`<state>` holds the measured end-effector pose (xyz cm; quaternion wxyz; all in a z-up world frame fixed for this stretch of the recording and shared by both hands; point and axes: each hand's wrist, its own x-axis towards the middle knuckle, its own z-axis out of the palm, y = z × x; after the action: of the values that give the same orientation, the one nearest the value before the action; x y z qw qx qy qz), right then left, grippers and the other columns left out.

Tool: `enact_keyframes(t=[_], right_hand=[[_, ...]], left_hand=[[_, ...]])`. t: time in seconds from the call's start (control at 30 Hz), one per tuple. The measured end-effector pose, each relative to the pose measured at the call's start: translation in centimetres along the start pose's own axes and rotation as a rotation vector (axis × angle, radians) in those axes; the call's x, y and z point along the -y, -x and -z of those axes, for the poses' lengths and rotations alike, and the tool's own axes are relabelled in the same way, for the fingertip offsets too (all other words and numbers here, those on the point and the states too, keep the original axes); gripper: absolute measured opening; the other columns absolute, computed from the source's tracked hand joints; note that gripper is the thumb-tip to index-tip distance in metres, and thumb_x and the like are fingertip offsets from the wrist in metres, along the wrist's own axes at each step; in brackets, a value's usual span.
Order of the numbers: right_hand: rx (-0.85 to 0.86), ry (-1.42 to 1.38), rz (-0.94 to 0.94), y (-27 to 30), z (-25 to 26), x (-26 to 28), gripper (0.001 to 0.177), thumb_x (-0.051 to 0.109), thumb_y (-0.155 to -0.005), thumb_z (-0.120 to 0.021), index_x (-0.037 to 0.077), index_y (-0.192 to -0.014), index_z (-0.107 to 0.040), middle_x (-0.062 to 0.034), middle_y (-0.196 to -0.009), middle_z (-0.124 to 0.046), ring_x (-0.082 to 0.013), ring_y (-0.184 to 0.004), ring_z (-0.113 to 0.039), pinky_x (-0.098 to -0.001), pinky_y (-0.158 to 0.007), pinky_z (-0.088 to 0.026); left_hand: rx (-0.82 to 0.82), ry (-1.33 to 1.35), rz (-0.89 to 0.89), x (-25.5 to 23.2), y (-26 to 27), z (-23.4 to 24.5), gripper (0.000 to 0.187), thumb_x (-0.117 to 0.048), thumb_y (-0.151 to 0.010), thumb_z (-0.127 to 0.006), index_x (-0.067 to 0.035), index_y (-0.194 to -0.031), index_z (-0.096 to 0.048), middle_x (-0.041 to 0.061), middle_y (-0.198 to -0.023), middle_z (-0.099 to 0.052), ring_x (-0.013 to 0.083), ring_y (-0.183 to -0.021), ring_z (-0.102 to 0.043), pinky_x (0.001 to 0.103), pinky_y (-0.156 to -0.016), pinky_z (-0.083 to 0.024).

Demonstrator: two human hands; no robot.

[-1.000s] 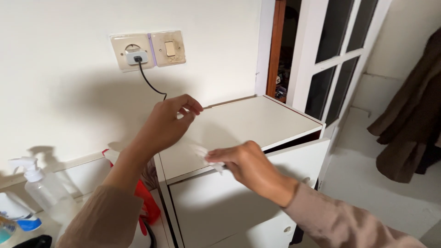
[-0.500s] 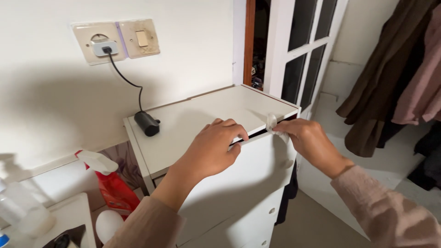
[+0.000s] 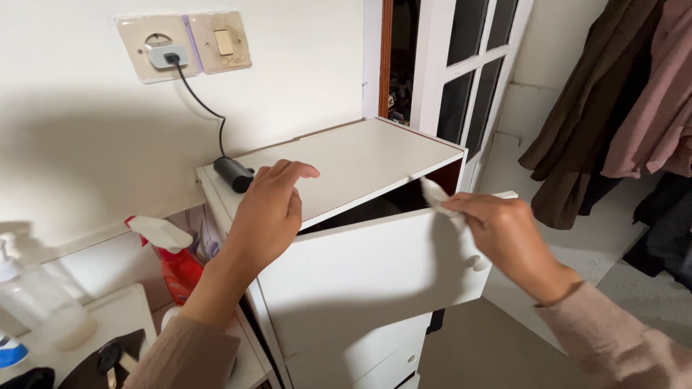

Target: The person wipes down the surface of a white cabinet and a small organizer tray using a cloth and spray, then places eyeglasses and other small items into the tray.

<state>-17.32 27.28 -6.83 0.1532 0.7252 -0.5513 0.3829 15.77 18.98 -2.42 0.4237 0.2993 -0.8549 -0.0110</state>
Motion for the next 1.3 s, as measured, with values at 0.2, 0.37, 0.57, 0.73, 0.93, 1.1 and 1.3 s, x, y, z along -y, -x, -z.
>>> enact_keyframes(t=[0.2,0.37,0.57,0.73,0.93,1.1,1.3], right_hand=[[-0.024,-0.136,0.231,-1.5,-4.2,7.4,0.032,-0.009,-0.077,-0.069,0.002,-0.105,-0.079,-0.0201,-0.110,-0.075,-0.0317,-0.094,-0.077,-0.0367,-0.082,-0.063],[-0.058,-0.246,0.299,-2.2,-6.9,14.1,0.029,-0.010,-0.079,-0.071,0.001,-0.105,-0.078,-0.0185,-0.109,-0.076,-0.0324,-0.099,-0.076,-0.0384,-0.088,-0.062],[-0.012,-0.247,0.284,-1.9,-5.8,13.0,0.037,-0.012,-0.073,-0.068,0.003,-0.105,-0.079,-0.0188,-0.110,-0.076,-0.0330,-0.098,-0.075,-0.0377,-0.086,-0.062],[-0.047,-0.099,0.184,-1.4,-4.0,6.6,0.035,-0.011,-0.082,-0.066,0.009,-0.106,-0.081,-0.0147,-0.110,-0.077,-0.0278,-0.092,-0.077,-0.0342,-0.076,-0.064],[-0.147,0.044,0.129,-0.2,-0.5,-2.9,0.034,-0.013,-0.083,-0.062,0.008,-0.106,-0.079,-0.0152,-0.113,-0.076,-0.0279,-0.088,-0.077,-0.0317,-0.075,-0.065],[-0.104,0.153,-0.137,-0.8,1.2,-10.0,0.032,-0.011,-0.085,-0.063,0.005,-0.105,-0.080,-0.0197,-0.100,-0.075,-0.0282,-0.067,-0.073,-0.0346,-0.067,-0.061],[-0.177,0.128,-0.343,-3.4,2.1,-12.7,0.034,-0.008,-0.091,-0.061,0.009,-0.113,-0.080,-0.0199,-0.073,-0.071,-0.0207,-0.048,-0.057,-0.0343,-0.050,-0.046]], left_hand=[[-0.068,0.227,0.081,1.2,0.5,-0.2,0.036,0.008,-0.086,-0.047,-0.006,-0.115,-0.063,0.012,-0.115,-0.070,0.0289,-0.107,-0.064,0.040,-0.094,-0.050],[-0.086,0.281,0.081,1.5,0.6,-0.5,0.035,0.008,-0.084,-0.047,-0.005,-0.112,-0.065,0.012,-0.111,-0.073,0.0274,-0.105,-0.067,0.039,-0.094,-0.052],[-0.045,0.272,0.092,1.3,0.6,-0.5,0.034,0.007,-0.085,-0.048,-0.005,-0.112,-0.066,0.012,-0.113,-0.073,0.0269,-0.108,-0.067,0.038,-0.097,-0.050],[0.004,0.234,0.150,0.8,0.4,-0.3,0.031,0.000,-0.085,-0.054,-0.007,-0.112,-0.066,0.011,-0.115,-0.072,0.0271,-0.111,-0.064,0.039,-0.097,-0.049],[0.066,0.124,0.140,-0.6,-0.3,-0.7,0.030,-0.012,-0.087,-0.063,-0.011,-0.116,-0.066,0.008,-0.120,-0.070,0.0290,-0.118,-0.059,0.041,-0.099,-0.048],[0.216,-0.039,0.143,-3.7,-2.7,-2.9,0.055,-0.034,-0.077,-0.081,-0.013,-0.123,-0.062,0.006,-0.126,-0.064,0.0287,-0.123,-0.054,0.044,-0.101,-0.042],[0.211,-0.286,0.087,-4.7,-4.5,-6.1,0.095,-0.038,-0.058,-0.093,-0.016,-0.142,-0.054,0.006,-0.138,-0.058,0.0295,-0.124,-0.050,0.047,-0.104,-0.037]])
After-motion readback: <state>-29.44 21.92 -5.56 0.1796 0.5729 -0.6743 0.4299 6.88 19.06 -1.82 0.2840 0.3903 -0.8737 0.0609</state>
